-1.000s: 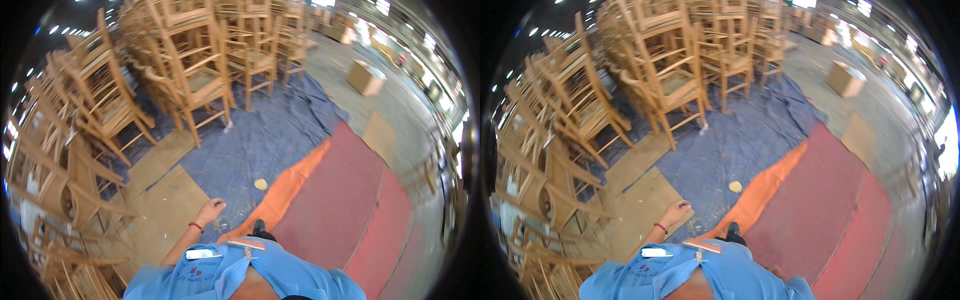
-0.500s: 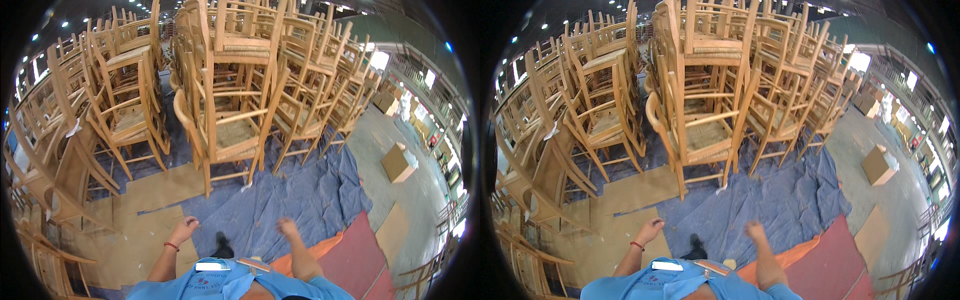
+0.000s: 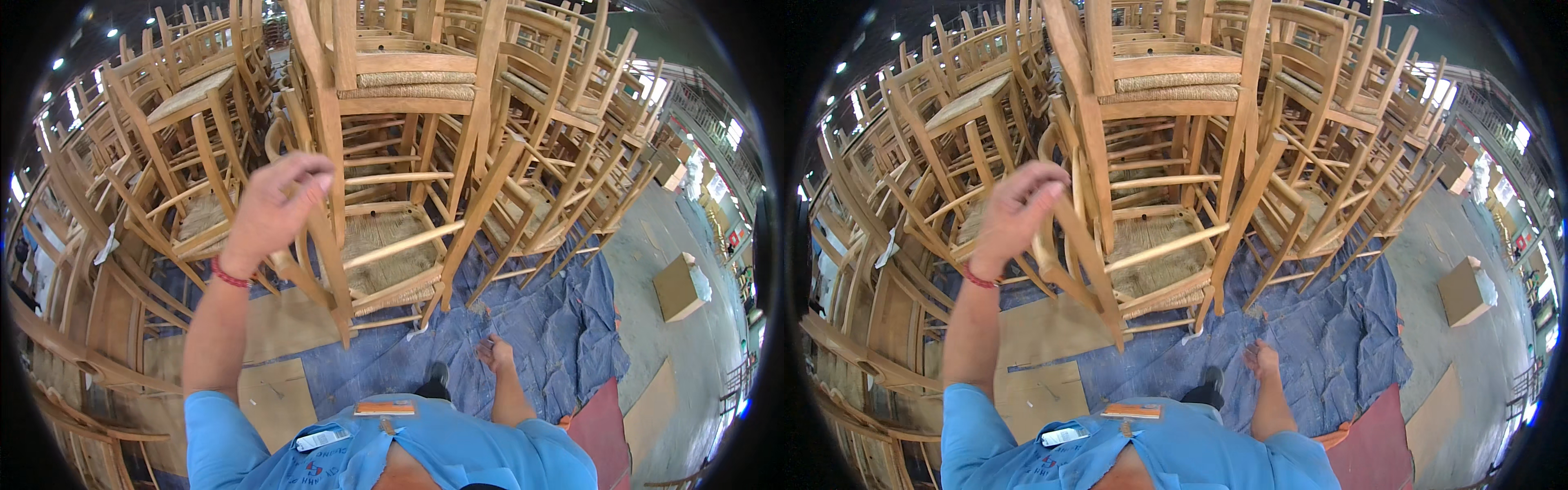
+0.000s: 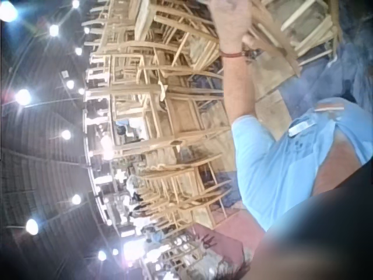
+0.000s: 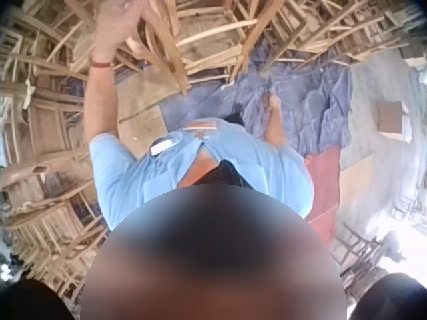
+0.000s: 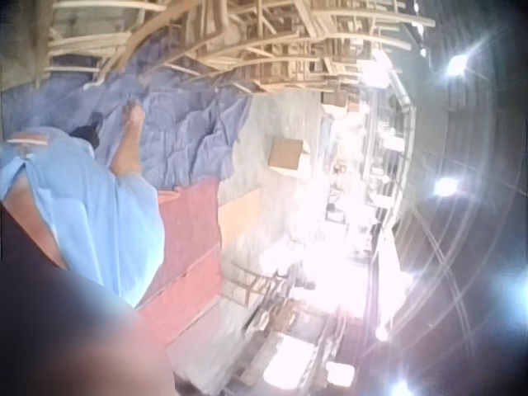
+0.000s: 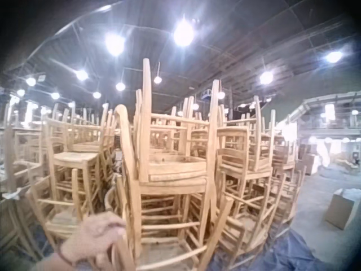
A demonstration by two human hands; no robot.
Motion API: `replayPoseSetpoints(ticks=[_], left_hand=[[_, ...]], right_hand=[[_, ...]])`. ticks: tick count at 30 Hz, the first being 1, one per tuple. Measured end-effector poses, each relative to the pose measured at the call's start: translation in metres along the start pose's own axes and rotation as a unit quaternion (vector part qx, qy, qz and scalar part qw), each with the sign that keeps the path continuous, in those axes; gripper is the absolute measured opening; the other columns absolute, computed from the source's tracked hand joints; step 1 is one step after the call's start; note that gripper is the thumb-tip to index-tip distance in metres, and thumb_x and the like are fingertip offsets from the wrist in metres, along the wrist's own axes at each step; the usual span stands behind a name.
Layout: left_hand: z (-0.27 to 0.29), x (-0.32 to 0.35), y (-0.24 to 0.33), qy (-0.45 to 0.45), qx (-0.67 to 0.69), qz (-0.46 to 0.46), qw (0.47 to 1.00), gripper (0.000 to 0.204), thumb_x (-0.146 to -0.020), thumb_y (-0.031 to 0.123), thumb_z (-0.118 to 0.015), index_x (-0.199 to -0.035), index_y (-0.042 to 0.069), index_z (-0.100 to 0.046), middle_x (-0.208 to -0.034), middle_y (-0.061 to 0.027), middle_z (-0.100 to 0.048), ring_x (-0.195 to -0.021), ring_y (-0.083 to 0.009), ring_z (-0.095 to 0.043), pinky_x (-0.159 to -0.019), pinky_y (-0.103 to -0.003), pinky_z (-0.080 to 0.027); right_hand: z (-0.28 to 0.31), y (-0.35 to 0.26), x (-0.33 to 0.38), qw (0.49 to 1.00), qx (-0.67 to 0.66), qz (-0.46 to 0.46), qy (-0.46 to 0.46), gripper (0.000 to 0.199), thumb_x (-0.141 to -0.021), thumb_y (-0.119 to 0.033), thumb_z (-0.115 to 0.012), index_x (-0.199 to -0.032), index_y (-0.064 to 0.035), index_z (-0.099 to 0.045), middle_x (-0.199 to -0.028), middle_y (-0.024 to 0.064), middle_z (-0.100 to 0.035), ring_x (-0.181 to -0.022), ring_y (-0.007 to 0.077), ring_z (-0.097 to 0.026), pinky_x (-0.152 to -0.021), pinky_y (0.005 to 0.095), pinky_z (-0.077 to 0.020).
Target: The person uses a handheld orbital sander to smooth the legs and frame of wooden chairs, then wipes the sanded areas with a cloth. They move between chairs, repositioning each one to access different parts and stacking finished chairs nearby.
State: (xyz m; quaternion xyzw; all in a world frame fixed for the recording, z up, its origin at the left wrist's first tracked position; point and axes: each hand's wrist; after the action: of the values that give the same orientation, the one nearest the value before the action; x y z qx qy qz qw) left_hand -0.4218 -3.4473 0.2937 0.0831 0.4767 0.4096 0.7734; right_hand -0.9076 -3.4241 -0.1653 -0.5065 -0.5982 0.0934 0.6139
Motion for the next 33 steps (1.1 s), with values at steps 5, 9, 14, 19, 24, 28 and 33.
replayPoseSetpoints(ticks=[5,9,14,19,24,28,33], left_hand=[[-0.021,-0.108,-0.005,0.113,-0.099,-0.042,0.988,0.021,-0.093,0.019,-0.065,-0.105,0.001,-0.067,-0.091,-0.0046,-0.068,-0.083,-0.0134,-0.061,-0.08,-0.029,-0.05],[-0.065,-0.231,-0.02,0.184,-0.236,-0.136,0.944,0.023,-0.093,0.021,-0.065,-0.106,0.002,-0.067,-0.098,-0.0063,-0.07,-0.087,-0.0174,-0.064,-0.083,-0.032,-0.051],[-0.101,-0.415,-0.04,0.215,-0.502,-0.28,0.79,0.031,-0.094,0.022,-0.066,-0.121,0.006,-0.064,-0.123,-0.0096,-0.068,-0.116,-0.0248,-0.062,-0.101,-0.041,-0.046],[-0.126,-0.526,-0.057,0.24,-0.587,-0.339,0.695,0.033,-0.083,0.027,-0.066,-0.104,0.002,-0.067,-0.085,-0.0169,-0.07,-0.086,-0.0364,-0.068,-0.082,-0.047,-0.054],[-0.139,-0.573,-0.058,0.17,-0.678,-0.002,0.715,0.032,-0.086,0.038,-0.063,-0.09,0.007,-0.071,-0.085,-0.0193,-0.071,-0.086,-0.0375,-0.069,-0.077,-0.049,-0.055],[-0.143,-0.566,-0.051,0.182,-0.663,0.001,0.726,0.043,-0.085,0.049,-0.064,-0.081,0.007,-0.071,-0.08,-0.0202,-0.07,-0.083,-0.0371,-0.069,-0.075,-0.048,-0.055],[-0.159,-0.563,-0.01,0.121,-0.663,-0.075,0.735,0.042,-0.083,0.05,-0.069,-0.087,0.008,-0.073,-0.08,-0.0188,-0.071,-0.081,-0.0357,-0.07,-0.074,-0.046,-0.055]], right_hand=[[-0.05,-0.074,-0.165,0.998,0.001,-0.041,-0.052,0.044,-0.102,-0.041,-0.046,-0.127,-0.0052,-0.051,-0.112,0.0153,-0.064,-0.083,0.0294,-0.065,-0.074,0.0437,-0.0538],[-0.154,-0.182,-0.301,0.984,-0.069,-0.023,-0.163,0.052,-0.102,-0.047,-0.043,-0.129,-0.0033,-0.052,-0.119,0.0178,-0.065,-0.101,0.0369,-0.064,-0.087,0.0518,-0.0525],[-0.287,-0.307,-0.404,0.93,-0.205,-0.07,-0.295,0.054,-0.096,-0.055,-0.05,-0.115,-0.0055,-0.059,-0.123,0.0194,-0.063,-0.109,0.0404,-0.061,-0.09,0.0518,-0.0532],[-0.339,-0.367,-0.43,0.893,-0.236,-0.076,-0.376,0.053,-0.095,-0.049,-0.057,-0.128,-0.0071,-0.055,-0.14,0.0186,-0.05,-0.123,0.032,-0.054,-0.098,0.0472,-0.0486],[-0.358,-0.389,-0.41,0.917,-0.213,0.005,-0.339,0.055,-0.095,-0.048,-0.057,-0.132,-0.0073,-0.054,-0.139,0.0175,-0.052,-0.123,0.0306,-0.055,-0.099,0.0456,-0.048],[-0.35,-0.393,-0.384,0.94,-0.175,0.1,-0.276,0.057,-0.095,-0.048,-0.058,-0.135,-0.0075,-0.053,-0.138,0.0166,-0.053,-0.123,0.0295,-0.055,-0.1,0.0444,-0.0475],[-0.34,-0.368,-0.392,0.921,-0.167,0.087,-0.342,0.063,-0.095,-0.048,-0.059,-0.141,-0.0063,-0.049,-0.138,0.0155,-0.054,-0.123,0.0278,-0.055,-0.101,0.0427,-0.0466]])
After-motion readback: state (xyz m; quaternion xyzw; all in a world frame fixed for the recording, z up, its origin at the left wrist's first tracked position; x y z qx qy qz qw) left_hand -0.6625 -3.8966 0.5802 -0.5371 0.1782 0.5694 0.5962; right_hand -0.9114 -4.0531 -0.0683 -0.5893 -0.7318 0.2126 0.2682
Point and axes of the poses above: each hand's wrist, its own x-axis away from the middle knuckle, its own z-axis out of the back of the hand, y = z × x
